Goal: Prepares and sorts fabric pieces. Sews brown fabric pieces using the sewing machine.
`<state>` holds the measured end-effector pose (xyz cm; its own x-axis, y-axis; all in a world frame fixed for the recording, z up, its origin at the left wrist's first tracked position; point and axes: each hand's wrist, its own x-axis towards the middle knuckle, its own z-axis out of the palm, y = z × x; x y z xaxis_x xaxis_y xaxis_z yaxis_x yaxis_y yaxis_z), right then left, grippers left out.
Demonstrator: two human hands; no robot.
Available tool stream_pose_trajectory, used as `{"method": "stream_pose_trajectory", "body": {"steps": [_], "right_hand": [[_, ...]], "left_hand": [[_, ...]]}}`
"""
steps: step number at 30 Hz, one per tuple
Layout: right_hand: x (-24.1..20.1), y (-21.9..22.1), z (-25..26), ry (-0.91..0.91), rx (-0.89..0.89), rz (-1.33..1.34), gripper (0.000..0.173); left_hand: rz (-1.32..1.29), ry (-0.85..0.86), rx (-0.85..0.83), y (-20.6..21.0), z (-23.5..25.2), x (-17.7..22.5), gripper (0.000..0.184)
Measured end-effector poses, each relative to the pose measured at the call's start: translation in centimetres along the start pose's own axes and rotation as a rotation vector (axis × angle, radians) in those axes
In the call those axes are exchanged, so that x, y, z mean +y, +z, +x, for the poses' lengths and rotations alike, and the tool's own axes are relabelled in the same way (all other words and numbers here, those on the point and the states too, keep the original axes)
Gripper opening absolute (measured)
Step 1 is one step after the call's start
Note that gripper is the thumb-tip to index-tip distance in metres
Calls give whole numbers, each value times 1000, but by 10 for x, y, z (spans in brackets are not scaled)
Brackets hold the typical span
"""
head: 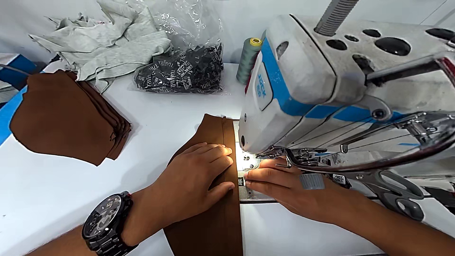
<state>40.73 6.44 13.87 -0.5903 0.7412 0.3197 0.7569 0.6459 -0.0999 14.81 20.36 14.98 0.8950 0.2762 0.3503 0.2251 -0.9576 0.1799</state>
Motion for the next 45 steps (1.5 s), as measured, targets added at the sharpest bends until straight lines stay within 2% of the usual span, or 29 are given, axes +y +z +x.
{"method": "stream_pose_trajectory", "body": {"steps": [7, 28, 45], "right_hand": [[-2, 2, 3, 20, -39, -56, 36], [-10, 2, 11, -11, -29, -159, 34], [-9, 5, 9, 5, -32, -132, 35]], "left_hand": [[12, -41, 57, 5, 1, 5, 29], [16, -70, 121, 8, 4, 11, 25], [39, -68, 111, 8, 3, 11, 26]]}}
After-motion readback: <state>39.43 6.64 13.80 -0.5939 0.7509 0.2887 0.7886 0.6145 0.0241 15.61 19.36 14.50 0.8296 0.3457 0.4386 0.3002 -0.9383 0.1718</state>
